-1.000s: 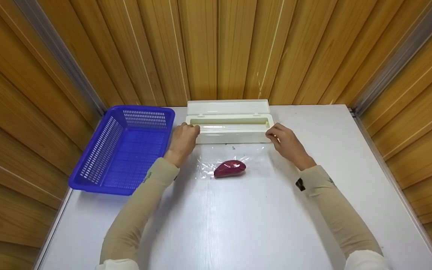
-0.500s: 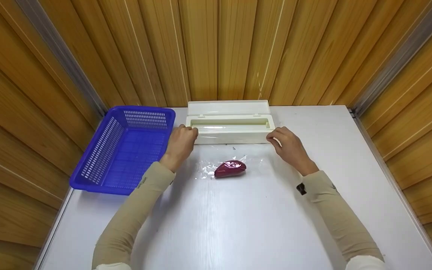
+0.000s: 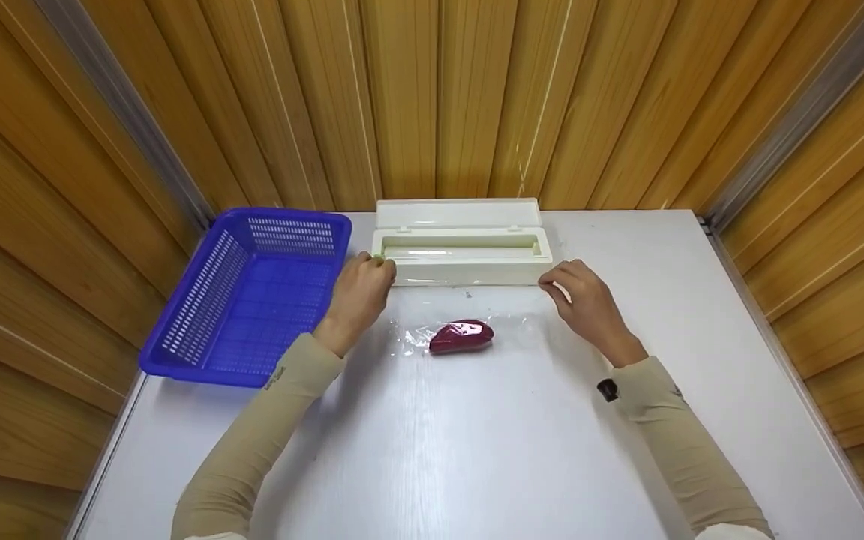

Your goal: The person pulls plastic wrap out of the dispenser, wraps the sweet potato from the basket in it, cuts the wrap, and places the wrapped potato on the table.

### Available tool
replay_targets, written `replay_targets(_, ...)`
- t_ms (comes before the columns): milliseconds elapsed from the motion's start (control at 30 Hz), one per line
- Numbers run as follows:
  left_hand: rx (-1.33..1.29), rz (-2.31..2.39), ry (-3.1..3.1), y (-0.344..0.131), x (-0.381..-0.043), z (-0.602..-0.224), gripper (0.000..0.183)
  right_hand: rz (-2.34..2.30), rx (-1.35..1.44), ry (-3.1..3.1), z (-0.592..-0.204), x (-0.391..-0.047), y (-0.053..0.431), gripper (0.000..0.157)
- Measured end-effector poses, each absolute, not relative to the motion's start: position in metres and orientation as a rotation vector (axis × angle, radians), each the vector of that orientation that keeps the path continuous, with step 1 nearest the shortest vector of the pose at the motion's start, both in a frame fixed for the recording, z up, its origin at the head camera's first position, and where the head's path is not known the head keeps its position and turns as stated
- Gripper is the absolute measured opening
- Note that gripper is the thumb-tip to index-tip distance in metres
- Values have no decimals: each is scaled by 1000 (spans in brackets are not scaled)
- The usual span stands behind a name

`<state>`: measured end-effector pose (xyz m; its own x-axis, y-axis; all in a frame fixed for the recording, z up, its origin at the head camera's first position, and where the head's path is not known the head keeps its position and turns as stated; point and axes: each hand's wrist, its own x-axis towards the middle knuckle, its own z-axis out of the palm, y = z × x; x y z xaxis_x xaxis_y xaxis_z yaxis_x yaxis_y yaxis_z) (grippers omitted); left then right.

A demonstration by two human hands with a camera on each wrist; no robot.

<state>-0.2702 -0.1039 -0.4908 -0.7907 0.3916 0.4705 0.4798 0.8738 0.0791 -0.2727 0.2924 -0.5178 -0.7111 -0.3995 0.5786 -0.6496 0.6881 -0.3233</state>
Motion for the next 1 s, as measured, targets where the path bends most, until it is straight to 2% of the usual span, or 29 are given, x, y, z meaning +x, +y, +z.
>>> replay_targets(1000, -720, -332, -2509, -106, -222, -497, 9, 751, 840, -2373, -524, -220, 301, 15)
